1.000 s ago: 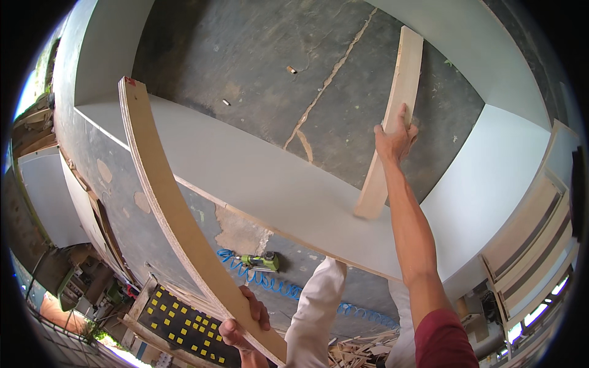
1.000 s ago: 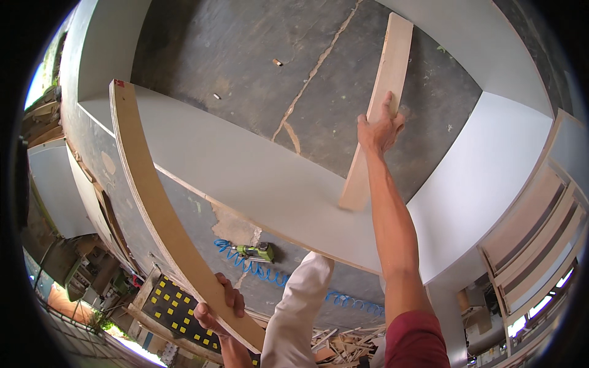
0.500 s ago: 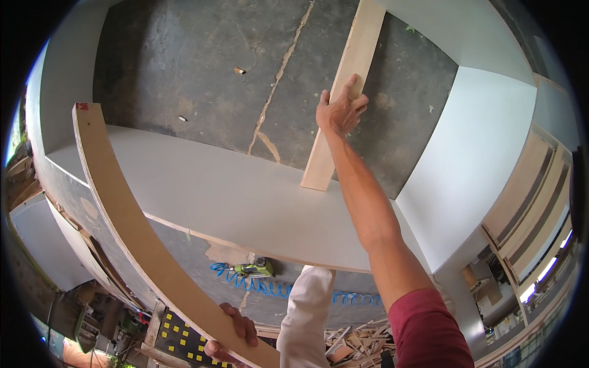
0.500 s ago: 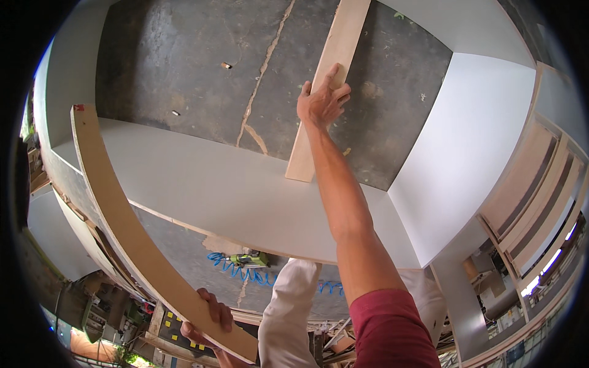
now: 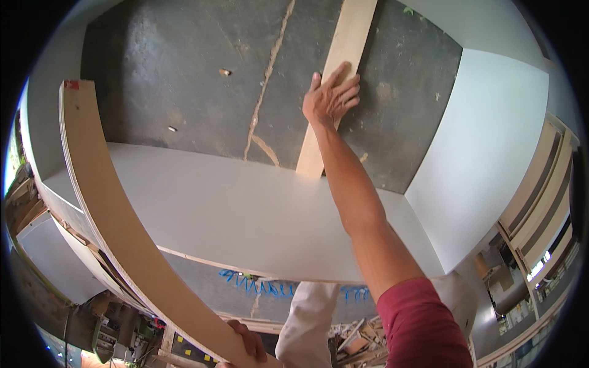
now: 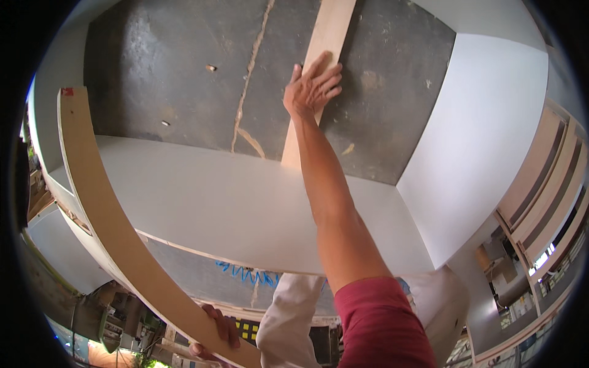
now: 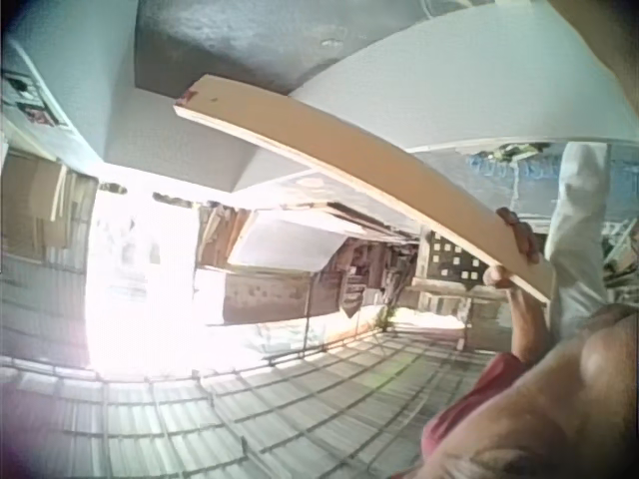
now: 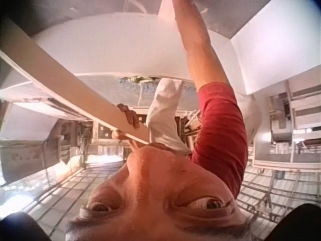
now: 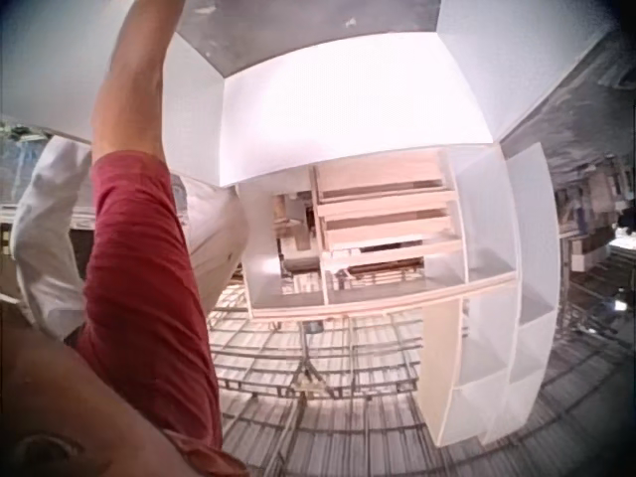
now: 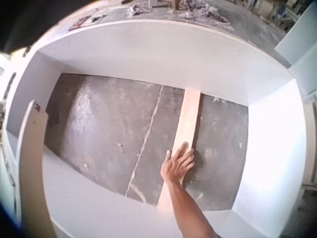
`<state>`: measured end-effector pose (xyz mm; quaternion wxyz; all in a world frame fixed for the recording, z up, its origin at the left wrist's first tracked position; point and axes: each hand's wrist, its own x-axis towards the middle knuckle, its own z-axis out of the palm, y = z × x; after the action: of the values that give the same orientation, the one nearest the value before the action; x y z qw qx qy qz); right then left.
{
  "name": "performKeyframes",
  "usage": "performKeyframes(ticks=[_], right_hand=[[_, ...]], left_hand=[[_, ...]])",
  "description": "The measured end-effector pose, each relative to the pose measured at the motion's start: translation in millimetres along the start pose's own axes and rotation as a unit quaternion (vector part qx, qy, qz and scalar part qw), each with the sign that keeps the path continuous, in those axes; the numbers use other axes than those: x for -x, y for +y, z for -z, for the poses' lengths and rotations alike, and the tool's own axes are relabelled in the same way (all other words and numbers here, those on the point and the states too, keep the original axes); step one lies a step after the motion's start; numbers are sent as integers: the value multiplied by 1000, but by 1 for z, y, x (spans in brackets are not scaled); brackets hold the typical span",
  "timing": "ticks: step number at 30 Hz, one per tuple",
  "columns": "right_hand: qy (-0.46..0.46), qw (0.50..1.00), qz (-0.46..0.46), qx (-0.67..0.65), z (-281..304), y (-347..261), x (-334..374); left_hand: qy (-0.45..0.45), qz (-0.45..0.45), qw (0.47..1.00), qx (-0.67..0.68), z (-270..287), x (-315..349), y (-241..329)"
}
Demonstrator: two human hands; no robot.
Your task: The person moves wooden planks from a workbench into a rectangular cabinet frame and aligns them against the bottom and sides.
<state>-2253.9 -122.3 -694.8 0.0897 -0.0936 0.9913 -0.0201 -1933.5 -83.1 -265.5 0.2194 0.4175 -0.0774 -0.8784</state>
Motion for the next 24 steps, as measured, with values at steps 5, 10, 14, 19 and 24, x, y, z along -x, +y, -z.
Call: performKeyframes(ticks=[5,10,14,19,24], right_hand=[[-100,994,13,-49,26,15,-1],[-226,933,13,-280,76,78,1],[-385,717,-78,-576,166,118,30],[-413,585,-65,-694,251,172,55],[-357,615,-112,-694,283,187,56]], left_hand=[[125,-41,991,-28,2,10,-14],[254,15,881,-400,-51,-17,-25],[234,-75,797,-552,-69,-49,-59],[139,-117,691,-700,-75,-105,-131],[76,-94,623,-773,-96,-150,-183]])
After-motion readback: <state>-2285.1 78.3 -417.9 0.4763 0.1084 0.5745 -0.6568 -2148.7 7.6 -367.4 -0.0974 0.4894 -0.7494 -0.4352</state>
